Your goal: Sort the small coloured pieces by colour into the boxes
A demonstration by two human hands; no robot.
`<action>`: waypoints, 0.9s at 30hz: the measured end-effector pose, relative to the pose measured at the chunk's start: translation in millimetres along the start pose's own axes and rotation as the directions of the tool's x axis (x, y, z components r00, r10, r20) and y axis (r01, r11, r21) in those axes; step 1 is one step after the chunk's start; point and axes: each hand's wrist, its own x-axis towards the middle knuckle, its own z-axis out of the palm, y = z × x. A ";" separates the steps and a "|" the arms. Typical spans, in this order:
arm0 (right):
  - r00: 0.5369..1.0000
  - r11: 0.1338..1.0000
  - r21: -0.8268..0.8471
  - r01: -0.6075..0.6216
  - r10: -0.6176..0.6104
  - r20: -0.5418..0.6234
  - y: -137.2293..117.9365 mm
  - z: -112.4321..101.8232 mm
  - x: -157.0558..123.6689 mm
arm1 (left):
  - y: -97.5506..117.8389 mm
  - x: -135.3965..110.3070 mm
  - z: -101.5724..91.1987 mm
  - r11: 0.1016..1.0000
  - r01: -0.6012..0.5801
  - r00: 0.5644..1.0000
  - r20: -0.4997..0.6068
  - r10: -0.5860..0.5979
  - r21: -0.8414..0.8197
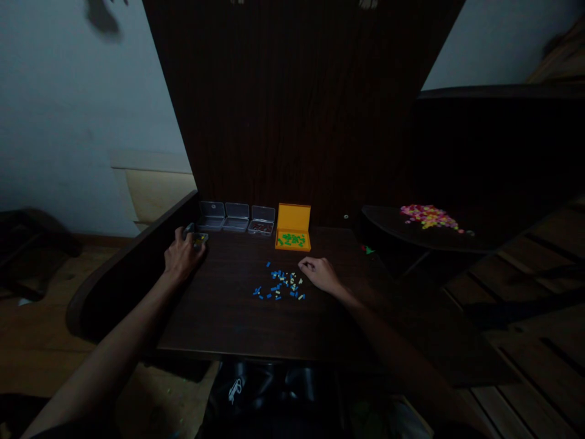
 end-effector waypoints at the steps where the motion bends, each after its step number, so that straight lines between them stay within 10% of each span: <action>1: 1.000 1.000 -0.004 0.003 -0.003 -0.001 0.0 0.1 -0.1 | 0.0 0.5 0.4 1.000 -0.006 1.000 -0.001 0.006 0.007; 9: 1.000 1.000 -0.011 -0.004 0.004 0.002 -1.8 -0.2 0.2 | 3.8 2.9 1.6 0.998 -0.064 0.996 -0.064 0.063 -0.018; 16: 1.000 1.000 -0.012 -0.004 0.005 0.012 -2.4 -1.2 0.5 | 32.0 23.1 16.2 0.921 -0.375 0.923 -0.135 0.361 -0.101; 27: 1.000 1.000 -0.014 0.005 -0.005 0.011 -1.9 0.0 0.1 | 60.0 66.2 56.7 0.875 -0.484 0.874 0.037 0.484 -0.014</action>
